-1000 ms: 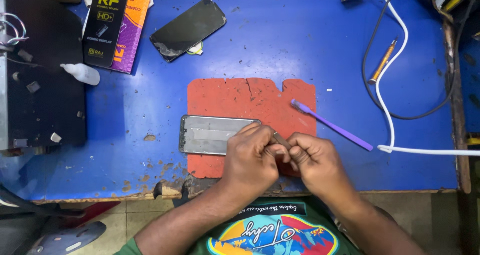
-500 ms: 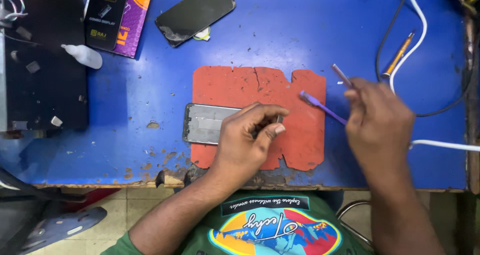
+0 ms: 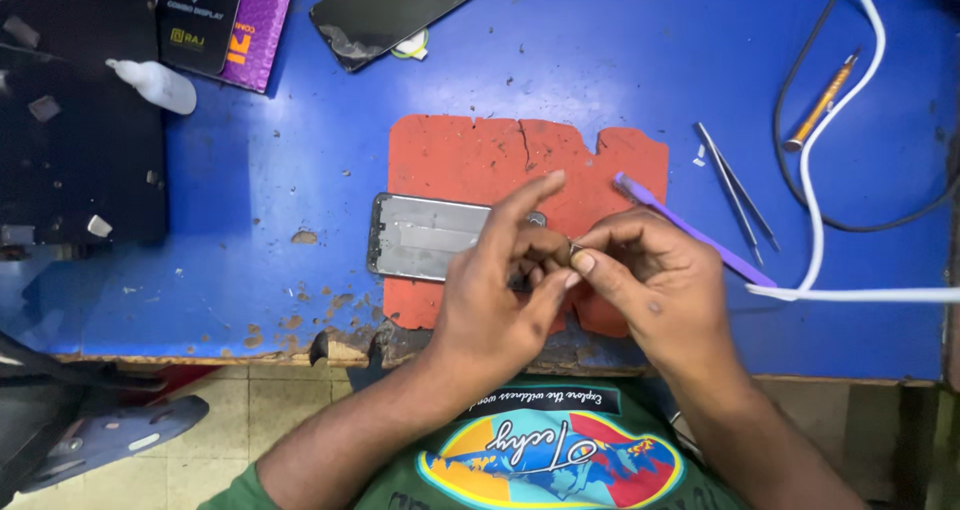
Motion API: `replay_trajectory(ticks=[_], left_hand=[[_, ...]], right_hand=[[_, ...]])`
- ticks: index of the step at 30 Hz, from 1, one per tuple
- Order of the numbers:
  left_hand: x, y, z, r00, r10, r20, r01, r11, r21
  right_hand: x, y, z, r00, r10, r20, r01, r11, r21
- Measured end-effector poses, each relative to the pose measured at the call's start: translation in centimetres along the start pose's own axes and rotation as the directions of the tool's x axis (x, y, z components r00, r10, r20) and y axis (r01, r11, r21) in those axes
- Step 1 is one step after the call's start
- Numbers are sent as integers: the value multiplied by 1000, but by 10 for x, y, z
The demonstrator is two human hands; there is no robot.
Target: The person cleans the interior of a disassembled smartphone using a purple toothbrush and a small metal tool. They scrub the inside surfaces and edges, then use the metal tool to scrape or pick at small areas along the frame and ports.
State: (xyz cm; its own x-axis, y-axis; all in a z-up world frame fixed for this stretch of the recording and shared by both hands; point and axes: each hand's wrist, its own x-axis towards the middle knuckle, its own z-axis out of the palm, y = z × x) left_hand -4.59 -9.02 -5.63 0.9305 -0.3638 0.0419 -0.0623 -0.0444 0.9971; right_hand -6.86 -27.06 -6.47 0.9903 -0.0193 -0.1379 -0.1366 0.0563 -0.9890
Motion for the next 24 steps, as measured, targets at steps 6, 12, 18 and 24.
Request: replay_trajectory(ticks=[6, 12, 18, 24], left_hand=[[0, 13, -73, 974, 169, 153, -227, 776, 589], [3, 8, -128, 986, 18, 163, -132, 676, 725], [-3, 5, -133, 988, 29, 151, -118, 770, 627], [-8, 4, -127, 979, 176, 108, -202, 919, 339]], right_hand=[[-3, 16, -15, 1000, 13, -23, -10, 990, 142], [-3, 18, -24, 995, -37, -93, 35, 999, -26], [-3, 27, -24, 996, -35, -79, 37, 999, 23], [-4, 20, -26, 990, -109, -93, 93, 982, -165]])
